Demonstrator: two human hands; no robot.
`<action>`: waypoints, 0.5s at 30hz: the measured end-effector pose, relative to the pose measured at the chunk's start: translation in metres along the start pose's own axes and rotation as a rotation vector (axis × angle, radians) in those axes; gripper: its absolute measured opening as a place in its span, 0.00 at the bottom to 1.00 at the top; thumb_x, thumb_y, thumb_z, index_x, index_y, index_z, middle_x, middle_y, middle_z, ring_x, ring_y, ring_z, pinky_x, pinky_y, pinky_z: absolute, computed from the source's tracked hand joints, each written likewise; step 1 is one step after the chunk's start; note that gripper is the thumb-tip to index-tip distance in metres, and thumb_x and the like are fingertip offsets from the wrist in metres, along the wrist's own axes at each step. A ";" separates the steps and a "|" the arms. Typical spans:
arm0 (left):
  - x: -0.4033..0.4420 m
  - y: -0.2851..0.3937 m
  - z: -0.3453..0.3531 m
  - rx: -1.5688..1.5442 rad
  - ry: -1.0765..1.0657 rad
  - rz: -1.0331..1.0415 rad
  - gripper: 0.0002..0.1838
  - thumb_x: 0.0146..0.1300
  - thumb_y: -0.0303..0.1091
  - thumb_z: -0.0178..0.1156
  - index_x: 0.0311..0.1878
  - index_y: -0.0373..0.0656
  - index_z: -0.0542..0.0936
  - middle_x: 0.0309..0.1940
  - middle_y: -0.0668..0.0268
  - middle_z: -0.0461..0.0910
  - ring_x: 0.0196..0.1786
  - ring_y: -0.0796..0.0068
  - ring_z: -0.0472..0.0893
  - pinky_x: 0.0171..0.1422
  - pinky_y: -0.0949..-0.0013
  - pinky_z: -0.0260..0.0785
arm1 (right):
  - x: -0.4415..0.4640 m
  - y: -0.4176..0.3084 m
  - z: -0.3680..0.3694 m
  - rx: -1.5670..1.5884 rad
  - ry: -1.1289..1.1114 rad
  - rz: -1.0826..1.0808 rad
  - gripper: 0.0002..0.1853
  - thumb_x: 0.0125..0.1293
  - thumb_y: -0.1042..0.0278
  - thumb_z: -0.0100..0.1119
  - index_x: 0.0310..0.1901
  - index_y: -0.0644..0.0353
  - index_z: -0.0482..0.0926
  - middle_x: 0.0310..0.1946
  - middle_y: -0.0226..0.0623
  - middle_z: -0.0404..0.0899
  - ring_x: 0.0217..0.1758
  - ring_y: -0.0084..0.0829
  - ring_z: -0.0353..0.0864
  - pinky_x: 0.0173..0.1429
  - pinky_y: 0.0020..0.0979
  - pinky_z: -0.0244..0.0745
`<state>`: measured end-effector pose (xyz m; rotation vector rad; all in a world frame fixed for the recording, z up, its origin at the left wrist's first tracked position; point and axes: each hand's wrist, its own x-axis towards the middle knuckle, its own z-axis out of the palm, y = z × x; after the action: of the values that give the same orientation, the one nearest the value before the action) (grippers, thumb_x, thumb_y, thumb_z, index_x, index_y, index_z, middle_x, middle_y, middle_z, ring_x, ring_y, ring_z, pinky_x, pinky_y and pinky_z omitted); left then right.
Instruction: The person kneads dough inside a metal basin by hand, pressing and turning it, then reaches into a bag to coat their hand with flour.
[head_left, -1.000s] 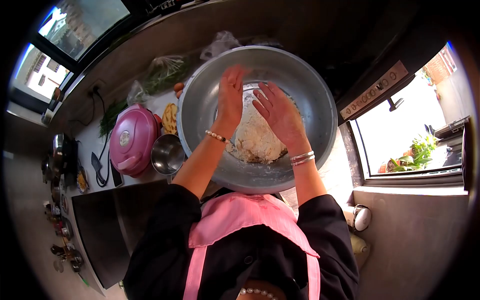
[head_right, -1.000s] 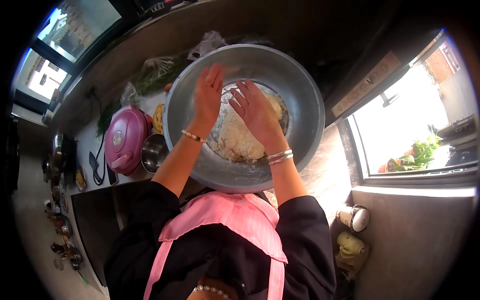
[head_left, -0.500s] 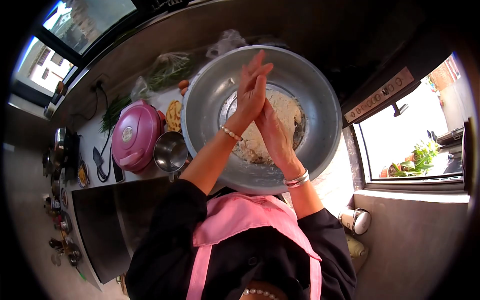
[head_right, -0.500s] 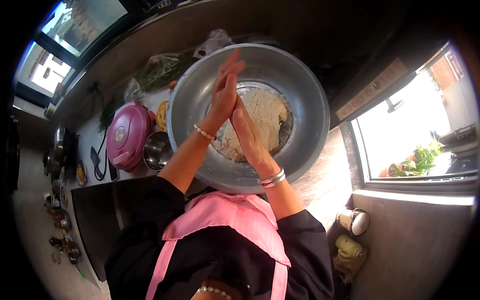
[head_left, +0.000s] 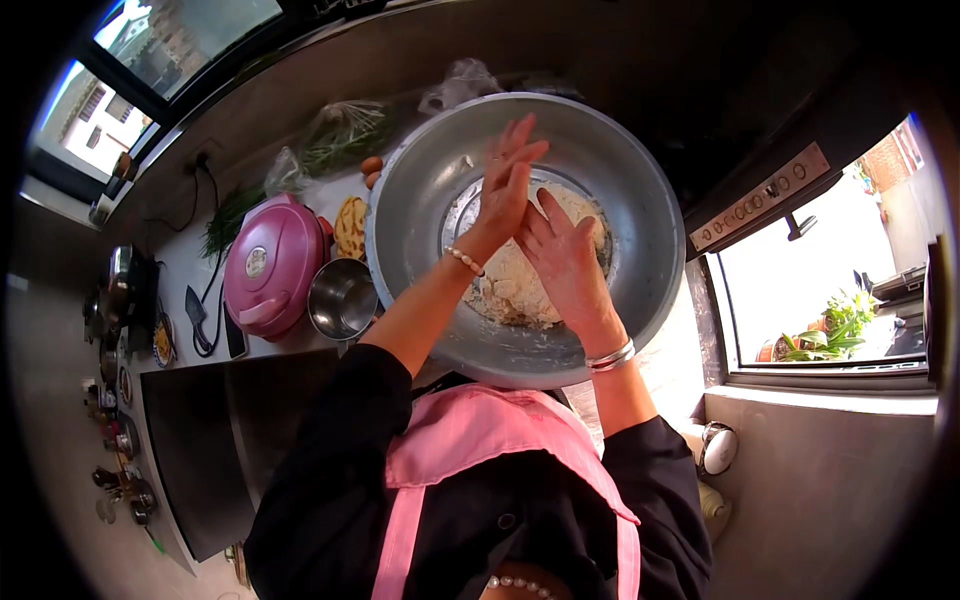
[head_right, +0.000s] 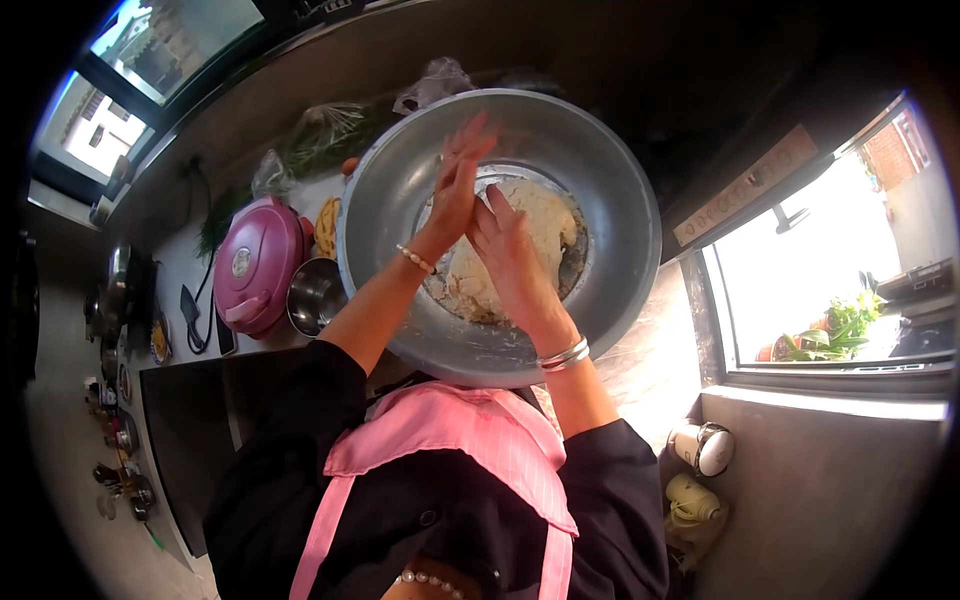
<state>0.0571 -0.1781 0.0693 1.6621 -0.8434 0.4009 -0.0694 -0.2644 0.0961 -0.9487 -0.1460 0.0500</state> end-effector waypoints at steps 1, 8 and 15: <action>-0.001 0.003 -0.004 -0.144 -0.002 -0.124 0.19 0.72 0.38 0.38 0.56 0.47 0.76 0.69 0.66 0.64 0.74 0.63 0.57 0.78 0.57 0.39 | -0.003 -0.007 0.000 0.005 -0.033 0.012 0.52 0.63 0.26 0.33 0.72 0.65 0.39 0.74 0.51 0.42 0.76 0.45 0.47 0.77 0.40 0.43; -0.008 0.006 -0.013 -0.713 0.064 -0.423 0.23 0.72 0.40 0.36 0.60 0.41 0.73 0.67 0.65 0.66 0.72 0.68 0.59 0.76 0.64 0.43 | 0.000 -0.019 -0.026 0.355 0.032 0.055 0.51 0.63 0.26 0.35 0.72 0.66 0.44 0.71 0.52 0.52 0.73 0.48 0.55 0.75 0.41 0.47; -0.021 0.060 0.027 0.009 -0.117 0.221 0.19 0.65 0.33 0.46 0.56 0.46 0.78 0.66 0.61 0.68 0.73 0.59 0.57 0.76 0.53 0.41 | 0.016 0.004 -0.020 0.373 0.083 -0.105 0.42 0.66 0.28 0.33 0.71 0.53 0.52 0.72 0.47 0.52 0.72 0.51 0.56 0.73 0.48 0.51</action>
<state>-0.0042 -0.2009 0.0898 1.6181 -1.1192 0.4631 -0.0504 -0.2768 0.0833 -0.5691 -0.1049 -0.0577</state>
